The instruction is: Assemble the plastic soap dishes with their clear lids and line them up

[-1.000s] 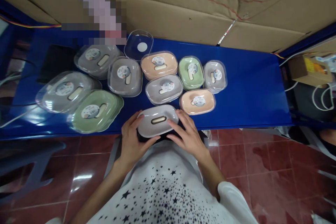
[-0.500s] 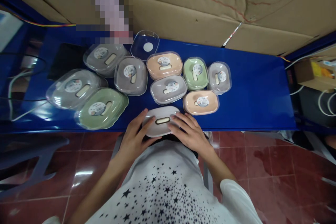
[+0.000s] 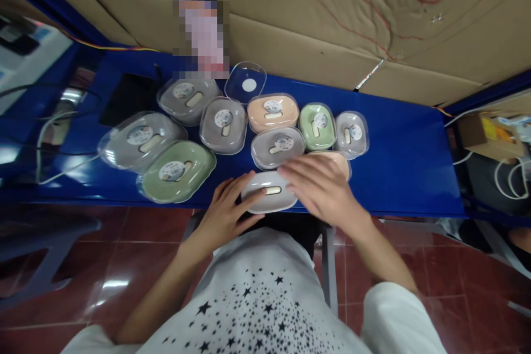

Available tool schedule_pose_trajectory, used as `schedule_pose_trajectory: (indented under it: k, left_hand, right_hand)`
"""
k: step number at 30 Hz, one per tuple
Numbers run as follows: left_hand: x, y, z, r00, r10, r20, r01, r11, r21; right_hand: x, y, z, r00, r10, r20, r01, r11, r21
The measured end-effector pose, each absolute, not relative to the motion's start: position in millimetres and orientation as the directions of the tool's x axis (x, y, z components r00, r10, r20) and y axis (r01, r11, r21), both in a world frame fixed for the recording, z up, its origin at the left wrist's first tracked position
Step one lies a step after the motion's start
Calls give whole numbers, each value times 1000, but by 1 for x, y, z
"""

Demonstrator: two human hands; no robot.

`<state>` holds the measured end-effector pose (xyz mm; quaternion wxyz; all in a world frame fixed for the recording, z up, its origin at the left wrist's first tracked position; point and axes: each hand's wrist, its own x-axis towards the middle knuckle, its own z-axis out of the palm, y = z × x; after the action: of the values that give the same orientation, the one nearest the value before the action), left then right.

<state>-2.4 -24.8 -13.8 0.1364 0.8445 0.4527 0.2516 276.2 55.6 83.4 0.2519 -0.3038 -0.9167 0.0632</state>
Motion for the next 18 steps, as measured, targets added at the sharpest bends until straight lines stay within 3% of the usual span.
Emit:
schedule_pose_trajectory:
  k: [4, 9, 14, 18]
  left_hand:
    - [-2, -14, -10, 452, 849, 274, 665, -525, 531]
    - [-3, -14, -10, 416, 871, 260, 650, -485, 585]
    - [-4, -15, -10, 406, 876, 261, 635, -476, 609]
    - [-7, -15, -13, 425, 868, 258, 633, -488, 601]
  right_hand:
    - [230, 175, 107, -733, 599, 324, 553, 801, -230]
    - [171, 301, 86, -782, 610, 129, 586, 789, -184]
    - [173, 332, 78, -809, 587, 33, 576, 802, -157]
    - [219, 295, 100, -752, 640, 157, 613, 767, -189]
